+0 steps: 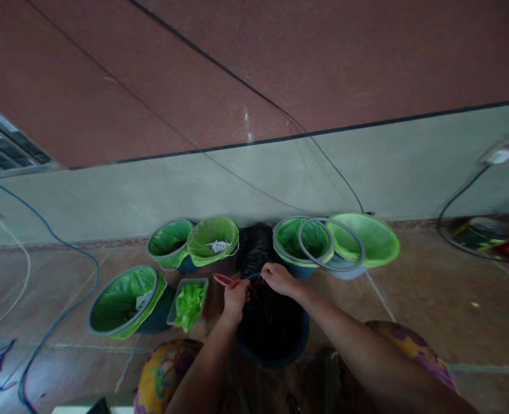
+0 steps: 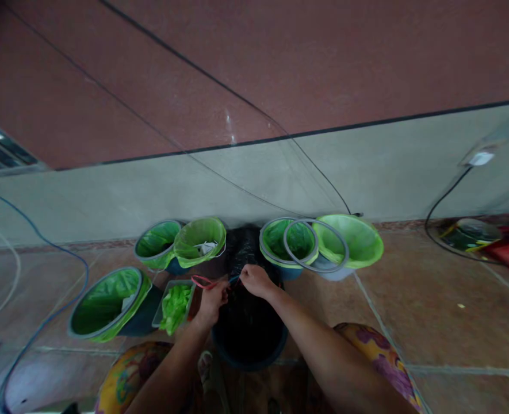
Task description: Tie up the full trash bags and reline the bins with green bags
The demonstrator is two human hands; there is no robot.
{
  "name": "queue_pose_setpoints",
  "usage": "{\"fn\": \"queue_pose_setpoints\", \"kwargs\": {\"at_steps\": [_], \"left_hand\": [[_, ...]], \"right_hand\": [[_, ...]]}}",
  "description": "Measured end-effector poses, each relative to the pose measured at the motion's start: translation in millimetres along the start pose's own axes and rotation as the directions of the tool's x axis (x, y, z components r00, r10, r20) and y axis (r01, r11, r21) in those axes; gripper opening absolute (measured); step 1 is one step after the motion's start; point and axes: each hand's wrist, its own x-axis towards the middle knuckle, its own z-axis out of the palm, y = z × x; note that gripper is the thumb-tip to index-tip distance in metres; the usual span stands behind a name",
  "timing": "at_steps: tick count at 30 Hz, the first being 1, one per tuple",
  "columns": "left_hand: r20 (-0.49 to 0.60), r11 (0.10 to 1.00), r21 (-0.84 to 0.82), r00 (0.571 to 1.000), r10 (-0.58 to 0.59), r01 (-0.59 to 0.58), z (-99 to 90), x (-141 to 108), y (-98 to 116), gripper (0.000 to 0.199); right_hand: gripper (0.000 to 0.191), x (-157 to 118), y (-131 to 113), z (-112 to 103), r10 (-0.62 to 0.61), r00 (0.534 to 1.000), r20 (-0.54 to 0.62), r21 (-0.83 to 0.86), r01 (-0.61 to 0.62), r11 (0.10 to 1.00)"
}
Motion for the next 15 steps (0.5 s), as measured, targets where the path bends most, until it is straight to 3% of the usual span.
{"fn": "queue_pose_setpoints", "kwargs": {"at_steps": [3, 6, 10, 15], "left_hand": [[0.081, 0.978, -0.200, 0.996, -0.042, 0.058, 3.8, -0.2, 0.8, 0.020], [0.145, 0.951, -0.285, 0.986, -0.080, 0.119, 5.9, -0.7, 0.2, 0.025], [0.189, 0.941, -0.312, 0.979, -0.071, 0.128, 6.6, -3.0, -1.3, 0.032], [0.310, 0.967, -0.251, 0.950, 0.029, 0.052, 5.2, -5.6, -2.7, 0.015]], "right_hand": [[0.022, -2.1, -3.9, -1.4, 0.013, 1.000, 0.002, 0.155, -0.013, 0.988], [0.021, -4.7, -6.0, -0.5, 0.068, 0.996, 0.065, 0.395, -0.088, 0.915], [0.016, -4.8, -5.8, 1.8, 0.075, 0.986, 0.150, 0.600, -0.151, 0.785], [0.013, -6.0, -6.0, 0.9, 0.041, 0.979, 0.201, 0.648, -0.165, 0.744]]}}
